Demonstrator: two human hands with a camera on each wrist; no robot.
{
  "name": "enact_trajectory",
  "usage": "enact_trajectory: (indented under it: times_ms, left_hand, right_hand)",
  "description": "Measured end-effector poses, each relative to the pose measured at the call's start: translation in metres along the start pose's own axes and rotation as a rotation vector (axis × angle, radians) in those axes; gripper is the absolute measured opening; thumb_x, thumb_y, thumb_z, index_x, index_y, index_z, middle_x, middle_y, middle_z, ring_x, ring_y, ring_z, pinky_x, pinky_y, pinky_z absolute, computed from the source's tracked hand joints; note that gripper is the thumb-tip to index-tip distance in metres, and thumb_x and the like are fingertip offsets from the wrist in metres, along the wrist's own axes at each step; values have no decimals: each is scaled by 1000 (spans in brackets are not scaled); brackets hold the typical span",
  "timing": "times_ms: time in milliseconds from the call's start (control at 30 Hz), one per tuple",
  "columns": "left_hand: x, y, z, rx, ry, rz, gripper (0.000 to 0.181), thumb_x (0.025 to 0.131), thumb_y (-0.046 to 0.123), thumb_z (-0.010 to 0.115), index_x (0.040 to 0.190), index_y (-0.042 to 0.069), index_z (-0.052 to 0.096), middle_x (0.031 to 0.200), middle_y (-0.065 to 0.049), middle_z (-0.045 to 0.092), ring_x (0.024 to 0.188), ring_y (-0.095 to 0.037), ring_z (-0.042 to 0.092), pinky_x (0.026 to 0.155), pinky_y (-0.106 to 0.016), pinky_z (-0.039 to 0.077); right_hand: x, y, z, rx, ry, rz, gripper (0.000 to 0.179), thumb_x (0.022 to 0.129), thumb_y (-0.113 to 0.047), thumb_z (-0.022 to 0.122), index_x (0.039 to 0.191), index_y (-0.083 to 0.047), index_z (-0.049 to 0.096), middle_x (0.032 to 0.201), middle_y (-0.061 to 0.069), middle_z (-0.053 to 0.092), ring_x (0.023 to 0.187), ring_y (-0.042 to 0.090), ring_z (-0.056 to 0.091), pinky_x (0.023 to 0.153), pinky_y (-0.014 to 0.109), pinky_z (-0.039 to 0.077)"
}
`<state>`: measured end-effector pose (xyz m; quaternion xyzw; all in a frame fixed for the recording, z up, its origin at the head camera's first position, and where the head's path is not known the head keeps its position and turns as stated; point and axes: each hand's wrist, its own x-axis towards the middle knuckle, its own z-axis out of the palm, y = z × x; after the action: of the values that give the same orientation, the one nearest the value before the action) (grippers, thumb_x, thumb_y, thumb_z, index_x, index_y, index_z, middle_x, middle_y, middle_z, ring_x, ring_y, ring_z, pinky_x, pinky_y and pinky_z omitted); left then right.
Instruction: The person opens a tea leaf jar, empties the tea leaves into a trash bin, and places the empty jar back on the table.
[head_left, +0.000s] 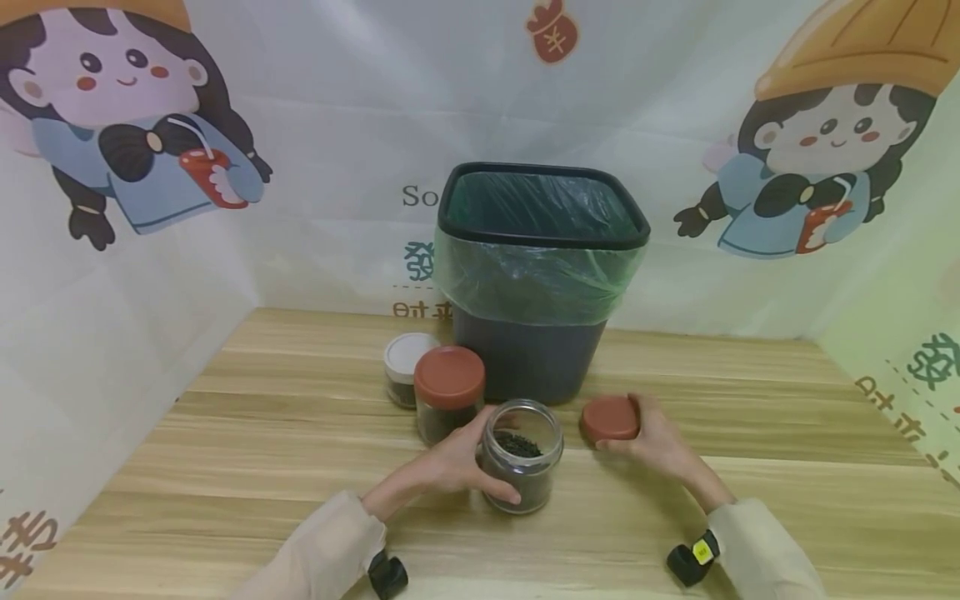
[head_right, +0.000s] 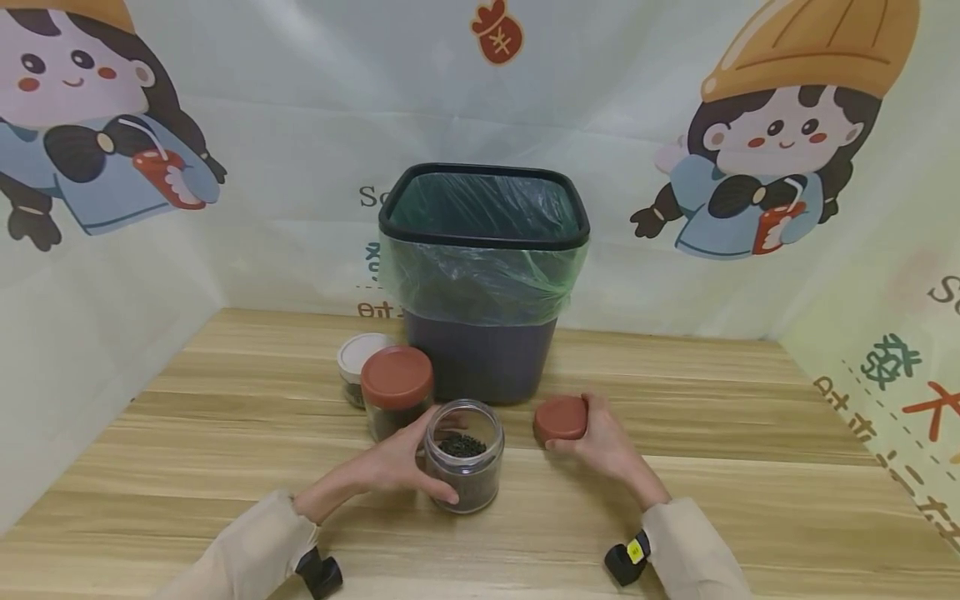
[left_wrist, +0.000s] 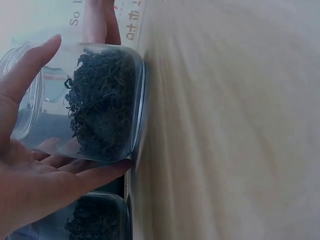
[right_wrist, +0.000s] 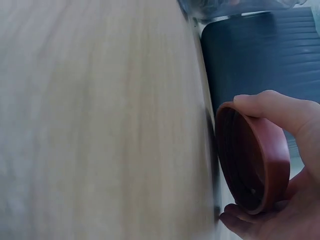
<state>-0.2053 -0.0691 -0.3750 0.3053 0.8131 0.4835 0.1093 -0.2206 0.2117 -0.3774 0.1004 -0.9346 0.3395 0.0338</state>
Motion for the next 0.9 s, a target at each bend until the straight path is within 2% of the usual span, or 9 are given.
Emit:
enact_trajectory:
  times_ms: [167, 367, 500, 733, 900]
  left_hand:
    - [0, 0, 3, -9, 12, -17, 98, 56, 21, 85, 135, 14, 28, 131, -4, 43, 121, -20, 38, 100, -41, 29]
    - [-1, -2, 7, -26, 36, -23, 97, 55, 21, 85, 134, 15, 29, 128, -10, 47, 120, -21, 41, 101, -42, 28]
    - [-1, -3, 9, -8, 48, -17, 97, 54, 20, 86, 132, 13, 30, 126, -13, 49, 119, -24, 43, 100, -44, 29]
    - [0, -5, 10, 39, 59, -22, 98, 51, 20, 87, 132, 11, 31, 126, -11, 50, 118, -24, 44, 99, -42, 31]
    - [0, -6, 11, 46, 65, -18, 98, 51, 20, 87, 132, 9, 32, 125, -11, 51, 118, -24, 44, 99, -42, 31]
  right_hand:
    - [3, 3, 1, -20, -25, -16, 82, 68, -20, 76, 121, 21, 29, 105, 33, 50, 90, 38, 55, 76, 45, 47]
    - [5, 3, 1, -38, -54, -70, 73, 64, -19, 78, 112, 18, 38, 95, 25, 55, 81, 29, 56, 69, 40, 48]
    - [7, 1, 2, -53, -68, -53, 72, 63, -19, 79, 111, 18, 39, 95, 24, 55, 81, 28, 56, 69, 39, 48]
    - [8, -2, 4, -95, -92, 0, 78, 63, -20, 79, 114, 19, 36, 99, 26, 50, 86, 32, 54, 74, 43, 47]
    - [11, -3, 6, -120, -83, 4, 77, 63, -20, 79, 114, 19, 36, 100, 26, 49, 88, 33, 53, 76, 44, 46]
